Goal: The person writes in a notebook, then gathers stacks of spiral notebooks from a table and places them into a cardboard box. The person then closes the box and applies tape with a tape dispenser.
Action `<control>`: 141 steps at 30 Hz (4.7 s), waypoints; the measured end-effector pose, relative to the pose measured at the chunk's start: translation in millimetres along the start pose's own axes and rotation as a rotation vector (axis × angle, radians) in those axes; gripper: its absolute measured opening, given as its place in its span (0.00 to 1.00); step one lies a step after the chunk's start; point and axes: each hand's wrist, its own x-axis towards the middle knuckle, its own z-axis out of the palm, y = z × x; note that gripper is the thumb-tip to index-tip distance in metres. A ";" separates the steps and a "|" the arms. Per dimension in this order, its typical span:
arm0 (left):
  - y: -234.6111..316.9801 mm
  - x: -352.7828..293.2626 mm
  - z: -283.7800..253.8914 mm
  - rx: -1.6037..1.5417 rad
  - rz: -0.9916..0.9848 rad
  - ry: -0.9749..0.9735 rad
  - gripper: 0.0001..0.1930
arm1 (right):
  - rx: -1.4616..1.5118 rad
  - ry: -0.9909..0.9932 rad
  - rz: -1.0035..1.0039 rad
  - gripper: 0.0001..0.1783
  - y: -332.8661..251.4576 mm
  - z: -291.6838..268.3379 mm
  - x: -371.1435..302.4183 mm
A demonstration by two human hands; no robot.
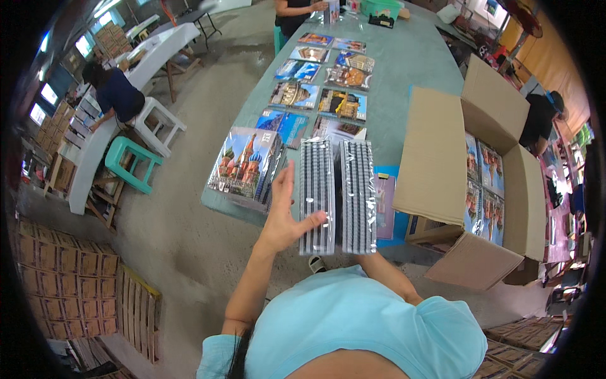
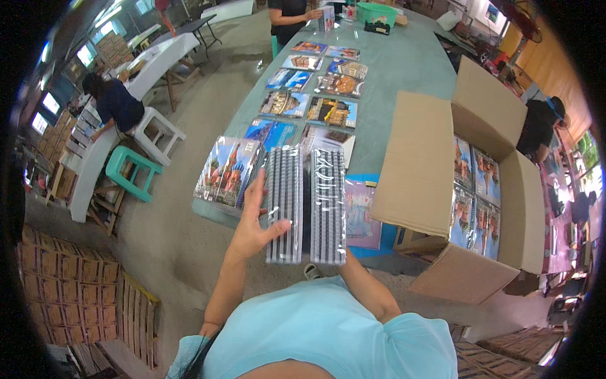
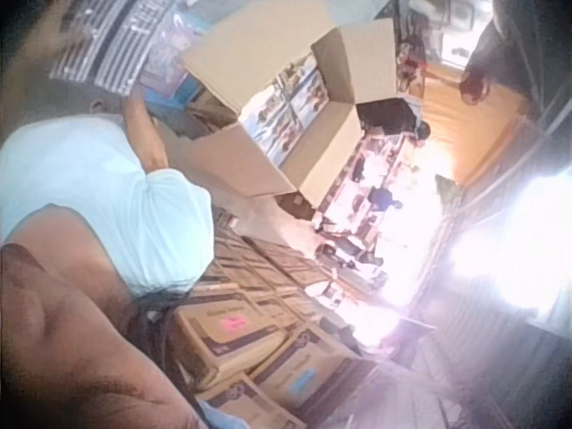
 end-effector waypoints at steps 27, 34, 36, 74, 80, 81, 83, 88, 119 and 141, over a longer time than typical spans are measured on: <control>47.6 -13.9 130.0 -1.329 -0.160 0.180 0.28 | -0.624 0.378 -0.514 0.15 -512.7 -38.3 -92.1; 105.9 33.0 183.2 -1.237 -0.063 0.091 0.26 | -2.343 0.803 -0.339 0.55 -486.1 -82.9 -20.8; 126.8 65.7 215.7 -1.219 -0.117 0.069 0.23 | -2.024 0.256 -0.649 0.58 -503.6 -55.3 -62.8; 90.7 111.3 175.9 0.199 0.732 -0.127 0.30 | -2.549 0.192 -0.356 0.43 -493.7 -37.1 -104.2; -133.6 12.8 -89.1 -0.127 -0.034 1.192 0.30 | -1.308 -0.178 -0.457 0.37 -294.6 146.9 -103.3; -158.9 -0.3 -109.2 -0.237 -0.179 1.173 0.33 | -1.110 -0.308 -0.370 0.38 -241.1 165.8 -83.5; -201.9 -8.4 -134.9 -0.480 -0.464 1.101 0.39 | -0.971 -0.287 -0.115 0.40 -141.4 202.0 -29.6; -294.6 29.1 -179.6 -0.621 -0.607 0.471 0.43 | -0.855 0.110 0.215 0.60 40.2 171.0 121.7; 79.3 25.8 12.0 -0.467 0.231 -0.020 0.56 | -0.117 0.254 -0.543 0.22 -191.5 95.3 -114.4; 130.2 33.1 210.7 -1.190 -0.045 -0.139 0.34 | -2.035 0.207 -0.381 0.48 -443.4 5.3 -189.6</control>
